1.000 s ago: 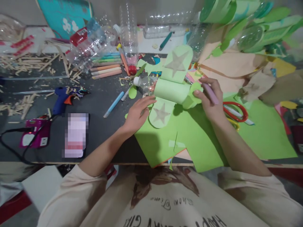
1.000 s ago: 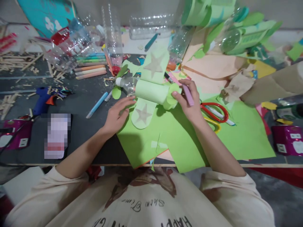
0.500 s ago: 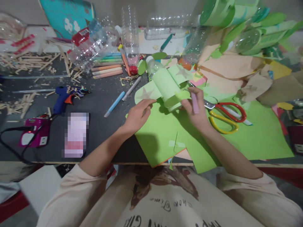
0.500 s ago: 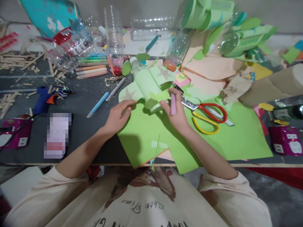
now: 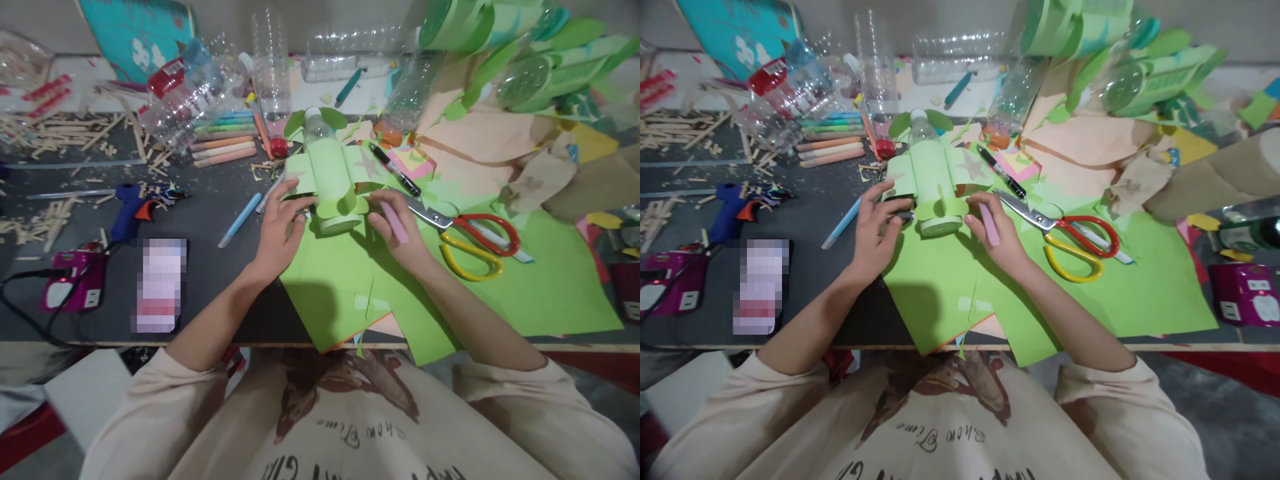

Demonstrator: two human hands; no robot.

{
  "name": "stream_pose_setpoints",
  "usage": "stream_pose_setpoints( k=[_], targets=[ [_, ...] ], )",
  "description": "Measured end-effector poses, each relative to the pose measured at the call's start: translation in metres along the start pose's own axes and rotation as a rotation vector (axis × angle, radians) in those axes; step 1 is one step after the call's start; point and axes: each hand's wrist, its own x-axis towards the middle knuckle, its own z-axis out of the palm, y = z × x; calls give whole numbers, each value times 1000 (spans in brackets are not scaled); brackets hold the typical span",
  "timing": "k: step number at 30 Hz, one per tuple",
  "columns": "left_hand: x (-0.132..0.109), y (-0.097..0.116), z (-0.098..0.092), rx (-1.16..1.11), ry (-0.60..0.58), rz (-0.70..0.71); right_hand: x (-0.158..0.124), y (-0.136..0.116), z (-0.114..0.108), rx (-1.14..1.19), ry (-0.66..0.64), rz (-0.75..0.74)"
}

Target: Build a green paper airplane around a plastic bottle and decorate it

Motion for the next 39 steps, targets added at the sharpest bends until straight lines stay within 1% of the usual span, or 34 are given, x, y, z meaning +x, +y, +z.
stream_pose_setpoints(
  k=[1, 2, 5, 7, 10, 12, 13, 15, 17, 18, 19, 20, 21, 23, 25, 26, 27, 28, 30, 32, 34, 36, 39],
  targets=[
    [2, 1, -3, 15, 13, -26, -4, 0, -5, -12, -11, -3],
    [4, 2, -7, 40, -13, -61, -7, 1, -10, -40, -25, -3],
    [10, 2, -18, 186, -183, -206, -16, 5, -24, -232, -56, -61],
    [13, 1, -25, 310, -237, -268, -19, 13, -31, -364, -72, -134],
    [13, 0, -35, 461, -260, -261, -20, 24, -37, -464, -85, -213],
    [8, 3, -42, 489, -259, -237, -21, 26, -40, -498, -55, -242],
    [3, 5, -44, 465, -250, -233, -23, 24, -40, -505, -31, -260],
    [-9, 10, -44, 329, -222, -267, -28, 14, -39, -488, 5, -316],
    [-25, 16, -39, 76, -214, -382, -33, -1, -34, -421, -31, -378],
    [-34, 20, -35, -74, -222, -463, -35, -9, -29, -378, -77, -403],
    [-42, 23, -30, -235, -252, -526, -36, -17, -24, -332, -145, -419],
    [-50, 26, -24, -366, -256, -577, -36, -24, -18, -298, -226, -418],
    [-56, 29, -19, -475, -231, -632, -35, -29, -11, -277, -311, -407],
    [-63, 36, -10, -657, -128, -739, -30, -36, 2, -255, -469, -369],
    [-64, 43, -5, -766, -48, -825, -24, -37, 12, -250, -545, -348],
    [-62, 46, -3, -792, -28, -853, -20, -36, 16, -243, -565, -341],
    [-61, 49, -2, -800, -24, -867, -18, -34, 18, -234, -573, -334],
    [-59, 51, -1, -796, -45, -869, -16, -32, 20, -224, -574, -325],
    [-55, 55, -1, -763, -162, -829, -13, -29, 21, -204, -566, -304],
    [-54, 57, 0, -675, -305, -737, -13, -25, 20, -188, -557, -292],
    [-56, 58, 3, -554, -385, -661, -13, -23, 20, -182, -557, -300],
    [-60, 59, 6, -451, -397, -648, -15, -21, 20, -192, -561, -318],
    [-68, 59, 10, -428, -355, -686, -16, -19, 20, -231, -546, -317]
  ],
)
